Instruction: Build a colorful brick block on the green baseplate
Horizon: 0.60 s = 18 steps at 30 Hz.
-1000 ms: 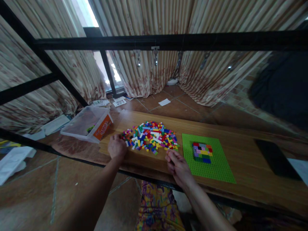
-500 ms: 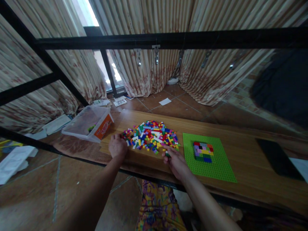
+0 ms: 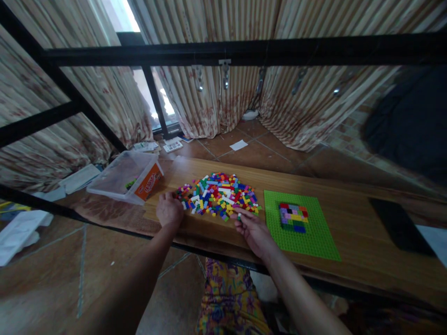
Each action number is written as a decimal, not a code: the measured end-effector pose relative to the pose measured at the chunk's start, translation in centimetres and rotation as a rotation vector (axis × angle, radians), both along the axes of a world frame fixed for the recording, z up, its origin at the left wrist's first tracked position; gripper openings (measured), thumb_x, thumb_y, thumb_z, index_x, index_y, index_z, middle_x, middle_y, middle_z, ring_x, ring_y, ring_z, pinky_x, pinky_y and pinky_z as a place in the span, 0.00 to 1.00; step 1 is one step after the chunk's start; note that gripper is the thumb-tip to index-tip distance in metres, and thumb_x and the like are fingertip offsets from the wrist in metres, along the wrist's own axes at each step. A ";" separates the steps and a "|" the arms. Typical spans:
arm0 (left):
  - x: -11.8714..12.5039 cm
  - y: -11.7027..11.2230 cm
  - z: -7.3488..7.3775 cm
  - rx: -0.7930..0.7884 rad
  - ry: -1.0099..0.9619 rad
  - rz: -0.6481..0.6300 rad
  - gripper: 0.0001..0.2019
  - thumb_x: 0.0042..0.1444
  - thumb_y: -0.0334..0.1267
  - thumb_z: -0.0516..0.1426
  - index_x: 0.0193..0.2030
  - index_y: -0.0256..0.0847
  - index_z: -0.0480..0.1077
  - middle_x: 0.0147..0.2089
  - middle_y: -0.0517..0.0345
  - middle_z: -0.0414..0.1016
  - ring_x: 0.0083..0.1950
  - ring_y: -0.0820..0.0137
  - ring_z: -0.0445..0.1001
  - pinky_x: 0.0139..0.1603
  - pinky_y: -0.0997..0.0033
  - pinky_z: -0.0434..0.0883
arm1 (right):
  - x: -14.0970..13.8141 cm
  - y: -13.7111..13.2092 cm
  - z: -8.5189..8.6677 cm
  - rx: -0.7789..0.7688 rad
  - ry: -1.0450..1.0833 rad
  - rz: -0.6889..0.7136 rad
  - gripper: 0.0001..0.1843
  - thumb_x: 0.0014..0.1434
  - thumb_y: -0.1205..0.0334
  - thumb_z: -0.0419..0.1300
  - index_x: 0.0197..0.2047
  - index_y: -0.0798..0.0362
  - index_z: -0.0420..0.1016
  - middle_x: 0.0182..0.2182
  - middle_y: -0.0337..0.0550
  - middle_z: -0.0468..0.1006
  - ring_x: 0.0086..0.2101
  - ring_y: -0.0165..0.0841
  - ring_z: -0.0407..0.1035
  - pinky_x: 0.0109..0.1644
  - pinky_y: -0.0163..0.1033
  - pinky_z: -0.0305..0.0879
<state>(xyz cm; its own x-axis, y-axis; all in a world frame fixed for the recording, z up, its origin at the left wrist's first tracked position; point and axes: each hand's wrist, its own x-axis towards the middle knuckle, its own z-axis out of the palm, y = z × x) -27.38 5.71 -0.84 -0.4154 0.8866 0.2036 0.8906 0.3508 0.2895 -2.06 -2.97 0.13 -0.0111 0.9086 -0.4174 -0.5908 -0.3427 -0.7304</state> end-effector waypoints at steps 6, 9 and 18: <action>0.0 0.0 0.1 0.010 -0.005 0.002 0.13 0.61 0.34 0.49 0.46 0.39 0.73 0.47 0.44 0.72 0.46 0.58 0.73 0.42 0.63 0.67 | 0.3 -1.0 -0.1 0.037 -0.024 -0.009 0.19 0.43 0.56 0.73 0.40 0.50 0.80 0.30 0.38 0.81 0.25 0.23 0.68 0.27 0.27 0.64; 0.1 0.0 0.2 0.010 -0.008 0.002 0.13 0.61 0.35 0.49 0.46 0.39 0.73 0.47 0.44 0.72 0.46 0.57 0.73 0.41 0.63 0.67 | 0.8 -1.8 0.1 0.038 -0.027 0.022 0.20 0.45 0.57 0.73 0.43 0.49 0.80 0.32 0.39 0.81 0.28 0.23 0.71 0.32 0.28 0.66; 0.1 0.0 -0.1 0.001 -0.007 0.007 0.13 0.61 0.35 0.49 0.47 0.39 0.73 0.48 0.44 0.72 0.48 0.57 0.73 0.43 0.62 0.67 | 1.1 -2.7 0.5 -0.023 -0.029 0.079 0.22 0.40 0.58 0.75 0.40 0.51 0.81 0.32 0.40 0.82 0.33 0.28 0.74 0.42 0.34 0.71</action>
